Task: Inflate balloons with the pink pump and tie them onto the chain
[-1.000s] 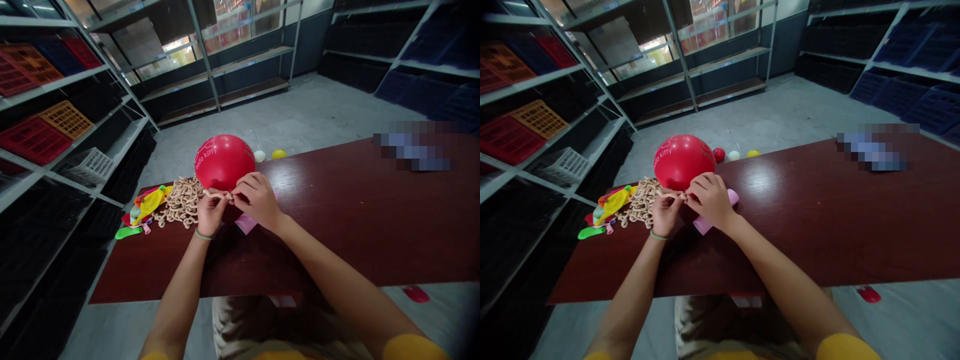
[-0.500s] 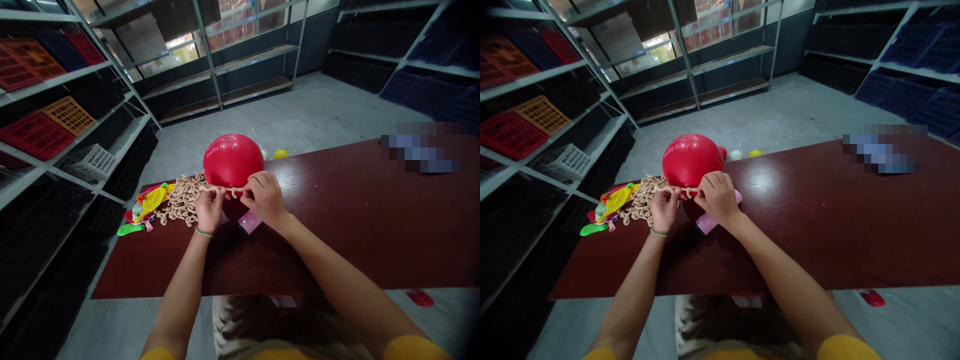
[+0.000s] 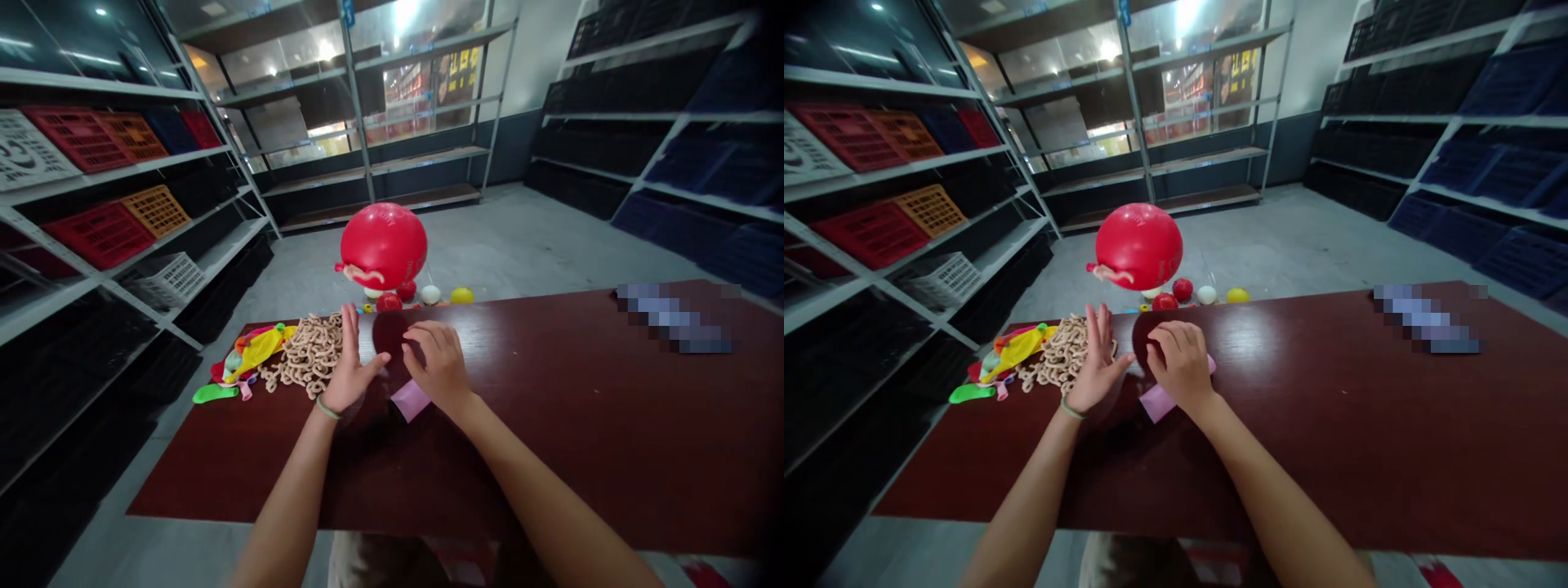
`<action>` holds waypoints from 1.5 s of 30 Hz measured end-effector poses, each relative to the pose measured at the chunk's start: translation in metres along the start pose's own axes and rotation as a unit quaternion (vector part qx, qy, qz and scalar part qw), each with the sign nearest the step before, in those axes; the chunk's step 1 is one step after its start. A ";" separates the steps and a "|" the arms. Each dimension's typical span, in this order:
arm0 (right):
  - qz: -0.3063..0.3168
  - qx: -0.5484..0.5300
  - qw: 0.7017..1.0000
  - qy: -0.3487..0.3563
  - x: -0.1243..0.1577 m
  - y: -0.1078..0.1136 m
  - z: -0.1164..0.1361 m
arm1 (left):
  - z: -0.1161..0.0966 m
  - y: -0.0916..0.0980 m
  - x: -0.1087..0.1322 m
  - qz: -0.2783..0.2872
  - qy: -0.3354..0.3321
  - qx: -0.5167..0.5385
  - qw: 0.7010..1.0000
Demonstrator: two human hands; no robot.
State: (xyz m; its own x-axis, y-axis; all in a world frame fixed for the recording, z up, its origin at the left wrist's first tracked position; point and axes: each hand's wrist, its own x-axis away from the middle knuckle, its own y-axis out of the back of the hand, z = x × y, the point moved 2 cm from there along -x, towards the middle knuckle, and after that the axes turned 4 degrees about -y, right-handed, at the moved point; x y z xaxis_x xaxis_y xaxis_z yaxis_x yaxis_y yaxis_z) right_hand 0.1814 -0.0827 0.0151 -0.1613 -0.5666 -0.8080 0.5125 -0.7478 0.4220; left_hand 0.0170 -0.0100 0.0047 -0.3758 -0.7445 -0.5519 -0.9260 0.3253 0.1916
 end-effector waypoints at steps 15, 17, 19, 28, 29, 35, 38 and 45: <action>0.203 0.042 0.978 -0.011 0.005 -0.013 -0.014 | 0.026 0.019 -0.005 -0.151 0.123 0.059 0.979; 0.309 0.035 0.950 -0.026 0.006 -0.014 -0.021 | 0.026 0.022 -0.007 -0.159 0.118 0.050 0.979; 0.392 0.009 0.919 -0.031 0.006 -0.010 -0.027 | 0.024 0.028 -0.011 -0.170 0.108 0.032 0.979; 0.571 0.000 0.821 -0.018 0.014 0.004 -0.048 | 0.012 0.116 0.003 -0.214 0.088 -0.168 0.958; 0.576 -0.001 0.818 -0.013 0.015 0.003 -0.046 | 0.013 0.130 0.010 -0.227 0.087 -0.206 0.948; 0.522 -0.004 0.853 -0.020 0.010 -0.009 -0.026 | 0.027 0.208 0.042 -0.244 0.084 -0.417 0.871; 0.458 -0.022 0.888 -0.048 0.009 -0.016 -0.015 | 0.040 0.234 0.046 -0.208 0.128 -0.503 0.829; 0.396 -0.021 0.911 -0.108 0.015 -0.025 -0.008 | 0.088 0.238 0.033 -0.090 0.247 -0.532 0.805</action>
State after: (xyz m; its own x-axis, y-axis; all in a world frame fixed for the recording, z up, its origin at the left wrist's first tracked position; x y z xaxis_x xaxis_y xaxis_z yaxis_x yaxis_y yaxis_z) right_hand 0.1731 -0.0695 -0.0113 0.1134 -0.9815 -0.1541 0.5711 -0.0625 0.8185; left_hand -0.2125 0.0940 -0.0393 0.0416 -0.9503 -0.3086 -0.3764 -0.3010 0.8762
